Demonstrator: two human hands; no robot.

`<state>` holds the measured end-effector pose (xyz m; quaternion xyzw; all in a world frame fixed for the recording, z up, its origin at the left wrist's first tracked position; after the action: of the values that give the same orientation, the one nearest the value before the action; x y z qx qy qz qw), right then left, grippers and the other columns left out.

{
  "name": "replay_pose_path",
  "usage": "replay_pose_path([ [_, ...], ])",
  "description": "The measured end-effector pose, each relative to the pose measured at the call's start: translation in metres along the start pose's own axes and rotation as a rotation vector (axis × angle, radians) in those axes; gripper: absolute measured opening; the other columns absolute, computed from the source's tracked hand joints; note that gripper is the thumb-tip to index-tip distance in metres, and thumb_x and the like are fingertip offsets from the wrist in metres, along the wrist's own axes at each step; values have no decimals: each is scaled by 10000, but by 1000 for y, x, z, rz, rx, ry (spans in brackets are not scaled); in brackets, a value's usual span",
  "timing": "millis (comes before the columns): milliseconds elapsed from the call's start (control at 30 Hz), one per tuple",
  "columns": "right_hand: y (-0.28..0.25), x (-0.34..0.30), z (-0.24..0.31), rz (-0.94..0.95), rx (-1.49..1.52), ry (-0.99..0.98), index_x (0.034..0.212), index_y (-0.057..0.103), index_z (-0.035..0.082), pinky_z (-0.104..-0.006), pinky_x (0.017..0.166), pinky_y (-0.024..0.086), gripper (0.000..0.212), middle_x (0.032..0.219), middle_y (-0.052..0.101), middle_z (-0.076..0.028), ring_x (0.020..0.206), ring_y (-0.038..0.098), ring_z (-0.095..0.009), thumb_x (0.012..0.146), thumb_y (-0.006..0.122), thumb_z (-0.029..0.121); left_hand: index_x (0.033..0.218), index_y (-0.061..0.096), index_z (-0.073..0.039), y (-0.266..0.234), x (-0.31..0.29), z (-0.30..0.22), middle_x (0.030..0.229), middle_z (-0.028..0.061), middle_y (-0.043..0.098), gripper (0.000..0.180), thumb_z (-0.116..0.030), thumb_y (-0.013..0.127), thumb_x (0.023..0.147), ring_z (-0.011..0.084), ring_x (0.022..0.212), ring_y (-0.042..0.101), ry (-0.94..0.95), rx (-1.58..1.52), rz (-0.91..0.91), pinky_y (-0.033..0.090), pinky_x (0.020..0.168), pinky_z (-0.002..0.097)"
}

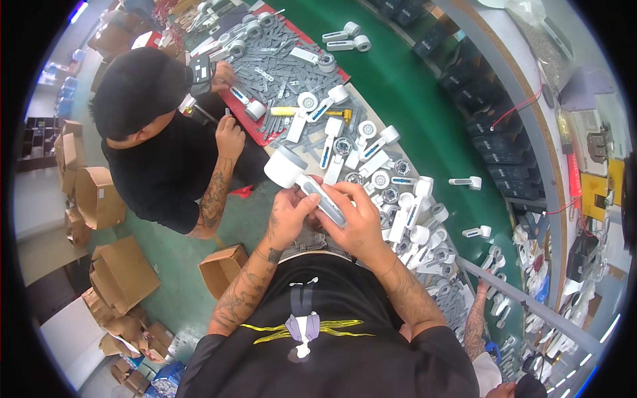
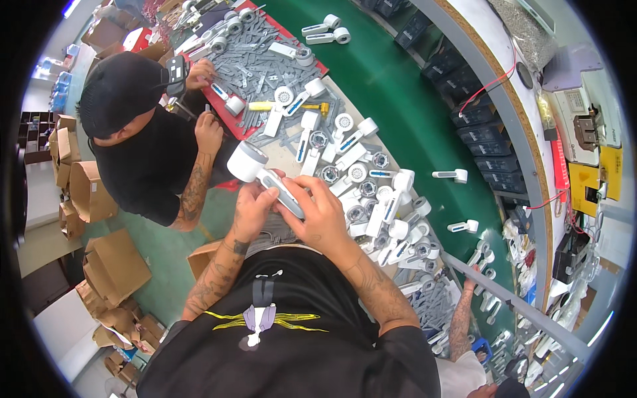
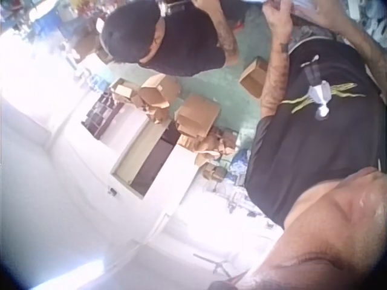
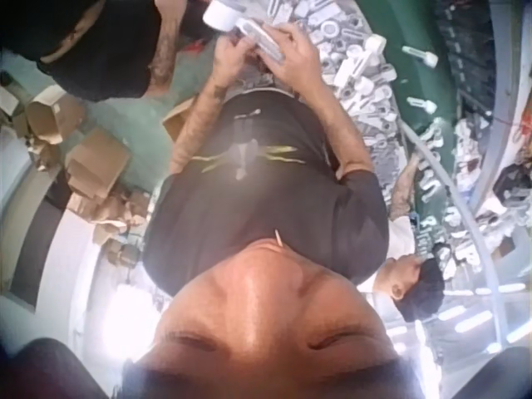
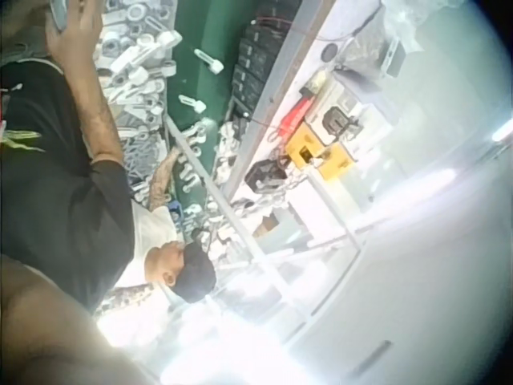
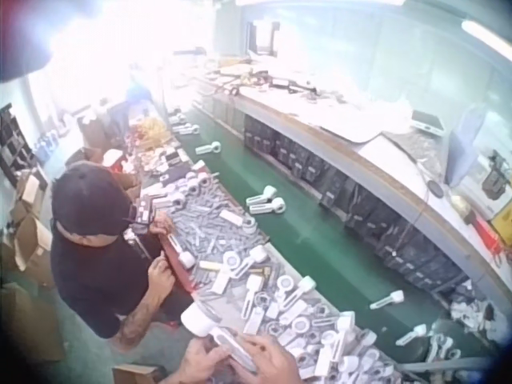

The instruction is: Assembling plastic shower heads at a manufacturing workstation by attaching components and applying labels.

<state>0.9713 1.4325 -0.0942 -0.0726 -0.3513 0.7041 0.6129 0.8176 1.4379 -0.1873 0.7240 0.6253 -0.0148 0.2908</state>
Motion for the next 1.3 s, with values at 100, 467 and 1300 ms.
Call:
replay_pose_path([
  [100,-3,-1,5,-69,-42,-60,1248,727,35,-394,768,582,486,1129,670,-104,925,681,-294,785,862,95,1342,606,43,4,-6,-8,1156,98,705,413,-83,726,967,154,984,692,71,-51,-49,576,864,308],
  [467,0,1,-8,-81,285,112,1232,721,17,-330,754,539,399,1007,701,-104,823,650,-204,874,832,155,1325,580,26,-1,-15,-17,1220,132,692,450,-27,751,913,230,1128,697,222,-86,-86,585,981,388],
  [1300,239,53,-142,620,196,-61,1009,626,51,-436,873,504,231,1015,615,-138,1009,599,-354,787,688,43,1142,611,56,-135,54,132,1032,230,737,427,-340,684,998,417,970,742,15,1212,-86,599,856,507],
])
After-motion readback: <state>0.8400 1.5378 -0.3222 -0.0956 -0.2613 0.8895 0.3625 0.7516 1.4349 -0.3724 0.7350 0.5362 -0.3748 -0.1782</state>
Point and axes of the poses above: each hand's wrist, its own x-axis towards the middle knuckle, its own y-axis out of the palm, z = x × y, the point moved 8 cm from there along x, towards the middle knuckle
